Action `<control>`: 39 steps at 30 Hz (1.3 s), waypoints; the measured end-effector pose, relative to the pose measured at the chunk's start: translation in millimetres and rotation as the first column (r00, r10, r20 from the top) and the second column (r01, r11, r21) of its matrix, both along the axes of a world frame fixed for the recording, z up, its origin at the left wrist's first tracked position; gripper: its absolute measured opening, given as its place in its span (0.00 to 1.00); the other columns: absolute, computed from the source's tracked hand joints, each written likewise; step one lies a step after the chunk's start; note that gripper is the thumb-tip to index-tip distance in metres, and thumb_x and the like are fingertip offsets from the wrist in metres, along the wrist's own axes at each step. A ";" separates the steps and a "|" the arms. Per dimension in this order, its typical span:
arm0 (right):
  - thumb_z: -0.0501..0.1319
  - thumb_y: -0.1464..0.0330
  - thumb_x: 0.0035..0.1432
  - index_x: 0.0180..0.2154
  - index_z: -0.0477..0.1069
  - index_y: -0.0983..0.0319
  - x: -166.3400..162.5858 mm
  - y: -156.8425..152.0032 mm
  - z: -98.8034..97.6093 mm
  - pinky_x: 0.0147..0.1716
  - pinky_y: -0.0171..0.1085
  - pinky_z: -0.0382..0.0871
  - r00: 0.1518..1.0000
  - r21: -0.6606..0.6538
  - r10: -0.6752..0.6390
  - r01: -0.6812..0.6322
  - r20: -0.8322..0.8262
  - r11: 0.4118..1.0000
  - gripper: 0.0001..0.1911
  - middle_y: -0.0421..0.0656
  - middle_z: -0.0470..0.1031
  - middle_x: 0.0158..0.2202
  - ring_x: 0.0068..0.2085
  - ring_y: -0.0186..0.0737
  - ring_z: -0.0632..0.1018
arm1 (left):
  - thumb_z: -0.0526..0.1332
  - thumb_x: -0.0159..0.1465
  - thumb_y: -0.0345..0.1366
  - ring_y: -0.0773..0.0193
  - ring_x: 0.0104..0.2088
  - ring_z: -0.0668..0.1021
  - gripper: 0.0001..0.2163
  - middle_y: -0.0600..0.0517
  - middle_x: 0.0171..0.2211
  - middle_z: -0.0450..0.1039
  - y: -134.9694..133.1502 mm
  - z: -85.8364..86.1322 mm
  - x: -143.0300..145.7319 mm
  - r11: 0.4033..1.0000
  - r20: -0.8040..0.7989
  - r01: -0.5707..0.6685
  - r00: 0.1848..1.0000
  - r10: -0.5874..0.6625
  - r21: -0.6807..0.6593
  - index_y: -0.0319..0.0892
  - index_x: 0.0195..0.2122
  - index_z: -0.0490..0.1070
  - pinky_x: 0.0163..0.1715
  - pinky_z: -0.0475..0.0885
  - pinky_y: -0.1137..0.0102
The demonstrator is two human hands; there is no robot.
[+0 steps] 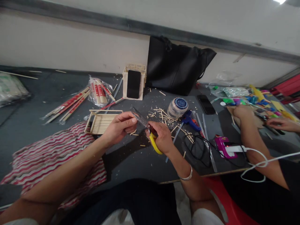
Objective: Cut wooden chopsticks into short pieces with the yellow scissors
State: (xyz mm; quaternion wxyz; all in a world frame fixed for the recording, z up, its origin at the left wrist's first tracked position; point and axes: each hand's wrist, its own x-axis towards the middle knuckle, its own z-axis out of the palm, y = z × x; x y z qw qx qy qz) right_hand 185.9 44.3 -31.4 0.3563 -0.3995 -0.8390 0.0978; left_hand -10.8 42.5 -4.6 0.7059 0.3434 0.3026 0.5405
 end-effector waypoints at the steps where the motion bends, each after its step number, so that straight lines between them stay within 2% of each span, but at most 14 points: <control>1: 0.60 0.67 0.63 0.46 0.73 0.59 0.3 0.4 0.2 0.36 0.39 0.73 1.000 0.019 0.006 -0.006 0.002 1.000 0.10 0.42 0.80 0.34 0.33 0.40 0.78 | 0.76 0.51 0.40 0.78 0.16 0.58 0.13 0.61 0.16 0.60 0.1 -0.6 -0.5 1.000 -0.005 0.011 1.000 -0.011 0.004 0.39 0.28 0.76 0.17 0.50 0.77; 7: 0.59 0.69 0.63 0.46 0.73 0.60 1.5 0.2 2.2 0.35 0.39 0.70 0.999 0.106 0.013 -0.018 0.049 0.994 0.10 0.42 0.78 0.31 0.32 0.41 0.77 | 0.76 0.51 0.41 0.77 0.16 0.57 0.13 0.61 0.16 0.59 1.4 -1.9 -3.2 0.998 -0.013 0.050 0.999 -0.049 0.039 0.39 0.29 0.77 0.17 0.50 0.76; 13: 0.60 0.70 0.62 0.48 0.73 0.60 1.5 -2.9 4.9 0.39 0.42 0.69 0.995 0.104 -0.010 -0.001 0.101 0.995 0.12 0.44 0.79 0.34 0.36 0.43 0.77 | 0.78 0.48 0.43 0.76 0.16 0.59 0.14 0.59 0.17 0.66 2.6 -4.0 -4.1 0.997 -0.038 0.026 0.999 -0.023 0.068 0.40 0.29 0.79 0.17 0.52 0.75; 19: 0.59 0.71 0.61 0.49 0.73 0.60 3.3 -3.3 4.5 0.40 0.43 0.67 0.993 0.085 0.001 -0.011 0.122 0.996 0.14 0.44 0.78 0.35 0.38 0.44 0.77 | 0.77 0.49 0.43 0.77 0.17 0.60 0.14 0.57 0.20 0.70 3.0 -9.4 -6.3 0.993 -0.086 0.019 0.996 -0.009 0.115 0.40 0.31 0.80 0.17 0.53 0.76; 30: 0.59 0.72 0.60 0.50 0.74 0.61 2.1 -4.3 1.2 0.39 0.42 0.68 0.991 0.130 -0.026 0.009 0.133 0.991 0.16 0.44 0.77 0.35 0.37 0.44 0.76 | 0.78 0.45 0.44 0.76 0.15 0.58 0.16 0.59 0.16 0.65 2.4 -3.9 -6.9 0.998 -0.074 0.015 0.997 -0.011 0.059 0.40 0.28 0.79 0.16 0.51 0.76; 36: 0.57 0.75 0.58 0.50 0.75 0.59 3.5 -3.8 -4.1 0.39 0.43 0.70 0.995 0.082 -0.018 0.010 0.100 0.997 0.19 0.44 0.76 0.34 0.36 0.45 0.76 | 0.77 0.47 0.43 0.76 0.16 0.58 0.15 0.59 0.16 0.64 2.0 -5.3 -6.4 0.996 -0.067 0.021 0.998 -0.015 0.092 0.40 0.28 0.78 0.17 0.53 0.76; 39: 0.56 0.76 0.57 0.50 0.75 0.59 3.9 -3.6 -5.2 0.39 0.44 0.73 0.994 0.113 -0.031 0.019 0.103 0.993 0.20 0.45 0.76 0.33 0.36 0.45 0.77 | 0.78 0.47 0.43 0.76 0.16 0.58 0.15 0.60 0.16 0.63 2.1 -5.9 -6.2 0.995 -0.060 0.010 0.998 -0.005 0.095 0.40 0.29 0.78 0.17 0.53 0.75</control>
